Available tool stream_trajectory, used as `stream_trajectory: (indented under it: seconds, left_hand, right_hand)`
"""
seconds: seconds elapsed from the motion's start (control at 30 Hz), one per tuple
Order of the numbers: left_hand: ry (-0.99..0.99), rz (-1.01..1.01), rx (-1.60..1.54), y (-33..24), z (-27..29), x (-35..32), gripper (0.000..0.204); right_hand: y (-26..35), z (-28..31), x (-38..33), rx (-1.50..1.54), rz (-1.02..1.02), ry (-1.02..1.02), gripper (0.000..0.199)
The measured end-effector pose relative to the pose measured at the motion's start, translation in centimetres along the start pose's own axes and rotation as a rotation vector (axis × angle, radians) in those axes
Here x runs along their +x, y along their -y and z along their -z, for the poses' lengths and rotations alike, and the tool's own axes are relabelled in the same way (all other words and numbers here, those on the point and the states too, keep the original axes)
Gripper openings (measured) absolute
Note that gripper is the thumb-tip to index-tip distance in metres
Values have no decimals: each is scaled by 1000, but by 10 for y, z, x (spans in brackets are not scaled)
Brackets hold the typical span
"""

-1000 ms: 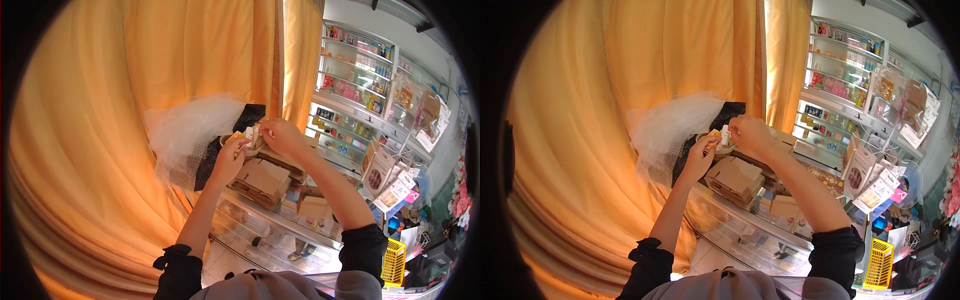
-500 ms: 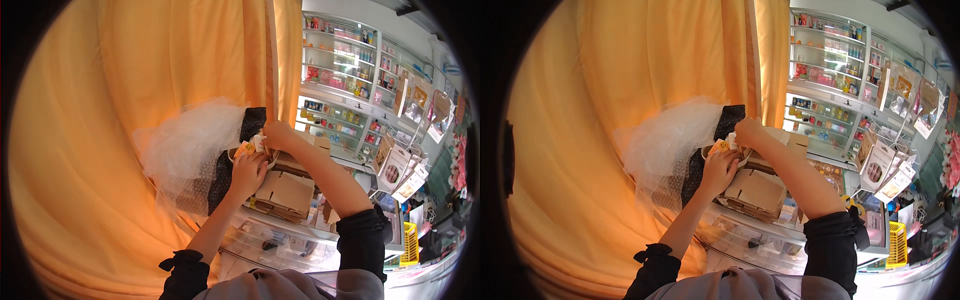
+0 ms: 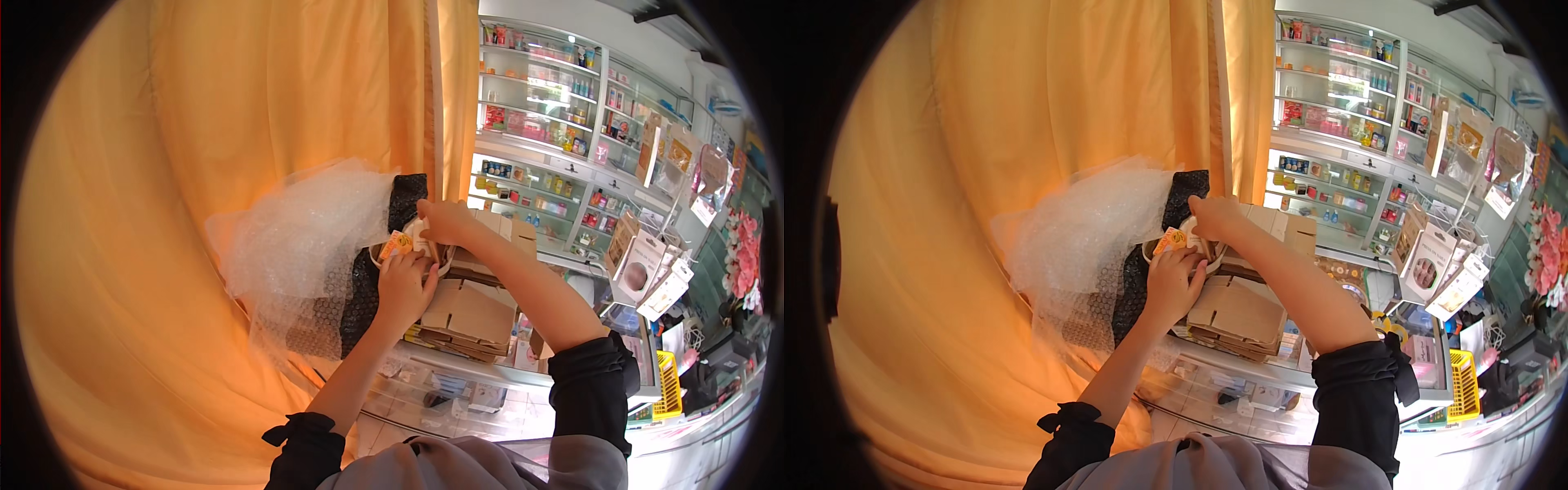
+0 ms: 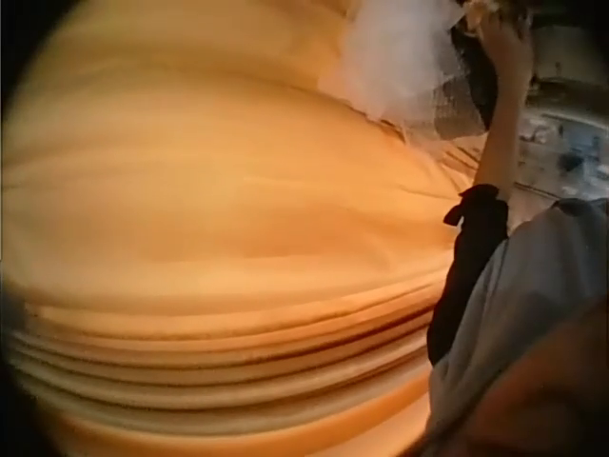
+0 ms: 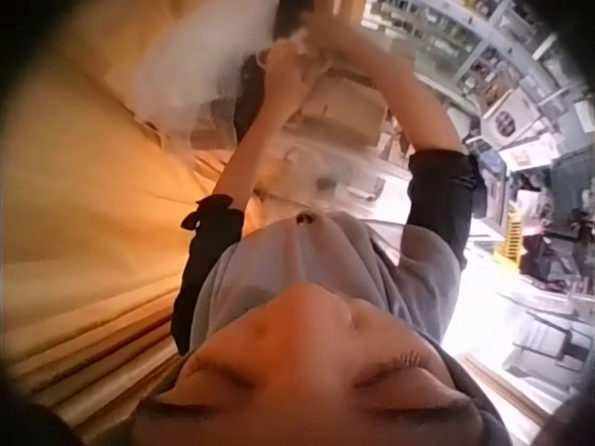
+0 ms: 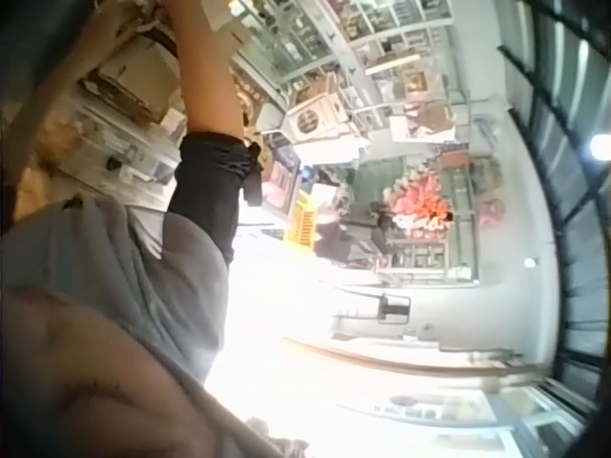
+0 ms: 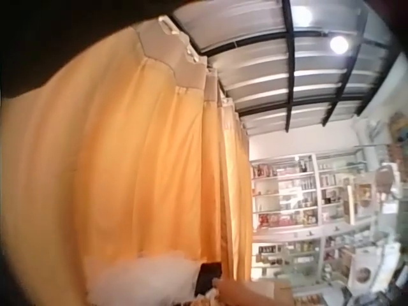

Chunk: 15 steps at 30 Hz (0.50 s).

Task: Assembling and securing small cardboard boxes with tape.

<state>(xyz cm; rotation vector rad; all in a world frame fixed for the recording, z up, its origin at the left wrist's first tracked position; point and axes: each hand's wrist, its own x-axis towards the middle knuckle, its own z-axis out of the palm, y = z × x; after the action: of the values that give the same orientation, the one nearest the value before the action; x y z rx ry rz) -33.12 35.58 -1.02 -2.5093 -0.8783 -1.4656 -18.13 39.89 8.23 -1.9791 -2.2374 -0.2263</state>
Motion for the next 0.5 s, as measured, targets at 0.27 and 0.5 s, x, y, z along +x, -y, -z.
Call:
stream_trajectory:
  seconds: [0.27,0.5]
  left_hand:
    - [19,69,-72,-6,8,5,20]
    - [-63,229,-244,-34,30,24,17]
  right_hand:
    - [-10,37,-38,463,178,-587,31]
    - [-45,86,-112,707,212,-575,29]
